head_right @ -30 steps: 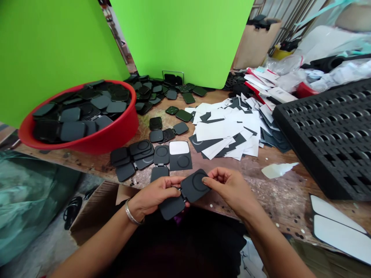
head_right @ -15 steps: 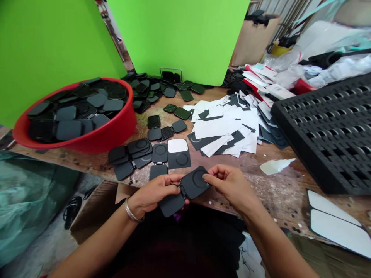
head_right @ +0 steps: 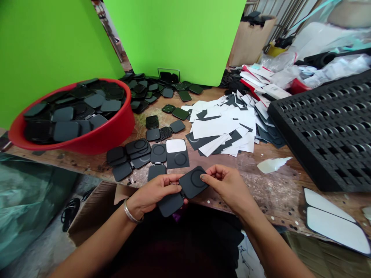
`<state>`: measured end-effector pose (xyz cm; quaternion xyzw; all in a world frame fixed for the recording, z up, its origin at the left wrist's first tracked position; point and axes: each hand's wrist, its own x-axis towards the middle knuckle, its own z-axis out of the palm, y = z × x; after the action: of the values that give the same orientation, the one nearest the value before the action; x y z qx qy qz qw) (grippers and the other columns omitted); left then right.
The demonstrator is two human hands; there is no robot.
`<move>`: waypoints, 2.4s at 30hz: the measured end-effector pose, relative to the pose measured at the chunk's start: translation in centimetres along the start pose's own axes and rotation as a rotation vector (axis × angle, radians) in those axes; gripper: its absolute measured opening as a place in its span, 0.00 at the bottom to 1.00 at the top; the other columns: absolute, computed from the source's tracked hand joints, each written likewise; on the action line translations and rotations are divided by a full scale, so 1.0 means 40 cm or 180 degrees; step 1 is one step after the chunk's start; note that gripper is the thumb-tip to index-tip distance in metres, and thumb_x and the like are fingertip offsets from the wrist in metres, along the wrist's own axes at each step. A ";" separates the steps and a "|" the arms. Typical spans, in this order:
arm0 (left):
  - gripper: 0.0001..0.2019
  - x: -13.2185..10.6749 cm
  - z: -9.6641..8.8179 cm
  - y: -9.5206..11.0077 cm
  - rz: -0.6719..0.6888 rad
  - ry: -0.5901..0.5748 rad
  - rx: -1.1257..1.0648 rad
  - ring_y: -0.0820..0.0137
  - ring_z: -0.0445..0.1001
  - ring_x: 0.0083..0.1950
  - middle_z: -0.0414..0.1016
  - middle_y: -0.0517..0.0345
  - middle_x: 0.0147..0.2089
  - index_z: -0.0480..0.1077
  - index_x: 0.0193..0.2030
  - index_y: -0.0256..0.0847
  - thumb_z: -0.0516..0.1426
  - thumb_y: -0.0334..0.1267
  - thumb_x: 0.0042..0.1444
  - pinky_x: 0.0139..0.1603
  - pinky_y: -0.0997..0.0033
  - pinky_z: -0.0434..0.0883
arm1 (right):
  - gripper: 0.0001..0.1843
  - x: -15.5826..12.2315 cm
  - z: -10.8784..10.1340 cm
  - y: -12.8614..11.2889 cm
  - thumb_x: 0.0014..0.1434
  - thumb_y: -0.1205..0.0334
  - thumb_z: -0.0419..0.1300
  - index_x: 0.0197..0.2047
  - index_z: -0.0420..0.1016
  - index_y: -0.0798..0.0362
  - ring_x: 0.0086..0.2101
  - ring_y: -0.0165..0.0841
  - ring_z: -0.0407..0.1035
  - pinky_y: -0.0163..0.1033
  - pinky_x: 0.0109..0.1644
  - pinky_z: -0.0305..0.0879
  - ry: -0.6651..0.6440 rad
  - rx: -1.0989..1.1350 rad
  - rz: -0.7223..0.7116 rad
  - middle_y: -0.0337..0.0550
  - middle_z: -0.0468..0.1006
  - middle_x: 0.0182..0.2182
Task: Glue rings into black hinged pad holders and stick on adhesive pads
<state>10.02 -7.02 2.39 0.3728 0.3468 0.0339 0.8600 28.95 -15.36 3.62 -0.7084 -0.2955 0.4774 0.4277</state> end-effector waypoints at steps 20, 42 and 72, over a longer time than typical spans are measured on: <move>0.21 -0.011 0.034 -0.020 0.0792 0.0519 0.0885 0.74 0.75 0.31 0.77 0.55 0.36 0.71 0.57 0.40 0.56 0.36 0.56 0.31 0.78 0.70 | 0.17 -0.027 0.038 0.053 0.48 0.49 0.64 0.30 0.74 0.56 0.26 0.28 0.64 0.32 0.28 0.61 0.0831 -0.0193 -0.0683 0.43 0.74 0.26; 0.20 -0.035 0.044 -0.039 0.1230 0.0810 0.1013 0.72 0.72 0.36 0.76 0.57 0.38 0.71 0.58 0.42 0.56 0.39 0.59 0.37 0.77 0.70 | 0.15 -0.041 0.067 0.022 0.67 0.60 0.52 0.32 0.75 0.56 0.31 0.35 0.66 0.37 0.36 0.56 0.1752 -0.3270 -0.2637 0.45 0.72 0.27; 0.23 -0.128 -0.309 0.119 0.0965 0.3159 0.4632 0.56 0.58 0.68 0.64 0.41 0.64 0.67 0.57 0.36 0.58 0.45 0.58 0.68 0.58 0.55 | 0.33 0.058 0.368 0.039 0.53 0.47 0.66 0.59 0.72 0.55 0.45 0.52 0.66 0.50 0.43 0.65 0.0371 -0.4128 -0.2645 0.65 0.70 0.53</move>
<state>-0.58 2.42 2.52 0.8105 0.5617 0.0763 0.1477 16.14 -9.36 -1.37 -0.6722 -0.7348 -0.0291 0.0861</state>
